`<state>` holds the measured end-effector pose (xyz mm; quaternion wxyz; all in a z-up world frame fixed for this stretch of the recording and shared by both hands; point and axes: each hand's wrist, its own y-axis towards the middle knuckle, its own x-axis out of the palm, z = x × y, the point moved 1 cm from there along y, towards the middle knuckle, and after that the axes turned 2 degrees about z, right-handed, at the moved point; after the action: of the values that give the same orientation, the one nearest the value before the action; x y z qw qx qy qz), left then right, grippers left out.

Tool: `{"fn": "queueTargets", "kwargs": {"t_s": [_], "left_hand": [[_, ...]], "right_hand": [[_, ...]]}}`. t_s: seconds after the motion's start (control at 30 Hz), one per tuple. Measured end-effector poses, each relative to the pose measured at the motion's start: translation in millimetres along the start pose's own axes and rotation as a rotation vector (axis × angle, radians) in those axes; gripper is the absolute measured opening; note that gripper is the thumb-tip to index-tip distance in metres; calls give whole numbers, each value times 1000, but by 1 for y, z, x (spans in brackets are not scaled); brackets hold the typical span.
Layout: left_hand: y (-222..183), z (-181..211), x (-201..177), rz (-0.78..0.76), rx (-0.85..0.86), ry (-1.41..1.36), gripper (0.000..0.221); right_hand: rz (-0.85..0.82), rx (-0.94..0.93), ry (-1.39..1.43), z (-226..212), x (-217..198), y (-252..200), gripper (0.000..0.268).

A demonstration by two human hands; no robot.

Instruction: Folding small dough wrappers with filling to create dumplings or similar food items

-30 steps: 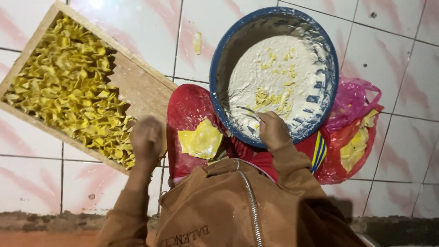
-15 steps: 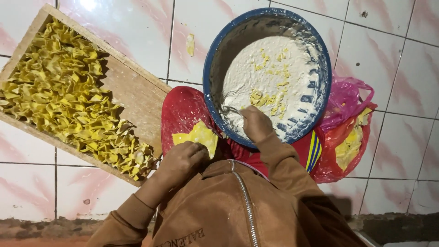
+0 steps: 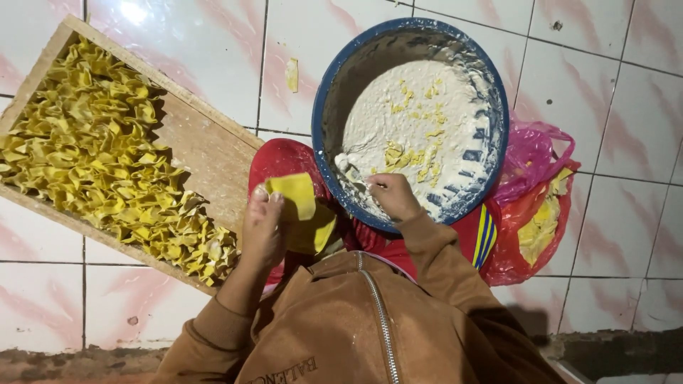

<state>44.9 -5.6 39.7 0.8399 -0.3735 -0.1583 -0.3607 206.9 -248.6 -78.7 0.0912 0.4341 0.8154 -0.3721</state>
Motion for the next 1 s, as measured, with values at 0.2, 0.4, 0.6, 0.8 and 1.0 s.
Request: {"fn": "queueTargets", "kwargs": {"t_s": [0.2, 0.4, 0.6, 0.8, 1.0], "left_hand": [[63, -85, -55, 74, 10, 122, 20], [44, -84, 20, 242, -317, -250, 36], [27, -11, 43, 260, -238, -242, 31], [20, 20, 73, 246, -183, -75, 16], [8, 3, 88, 145, -398, -57, 22]], "right_hand": [[168, -351, 183, -64, -9, -58, 23], [387, -706, 41, -86, 7, -74, 27], [573, -914, -138, -57, 4, -68, 23], [386, -717, 121, -59, 0, -61, 8], [346, -762, 187, -106, 3, -68, 17]]}}
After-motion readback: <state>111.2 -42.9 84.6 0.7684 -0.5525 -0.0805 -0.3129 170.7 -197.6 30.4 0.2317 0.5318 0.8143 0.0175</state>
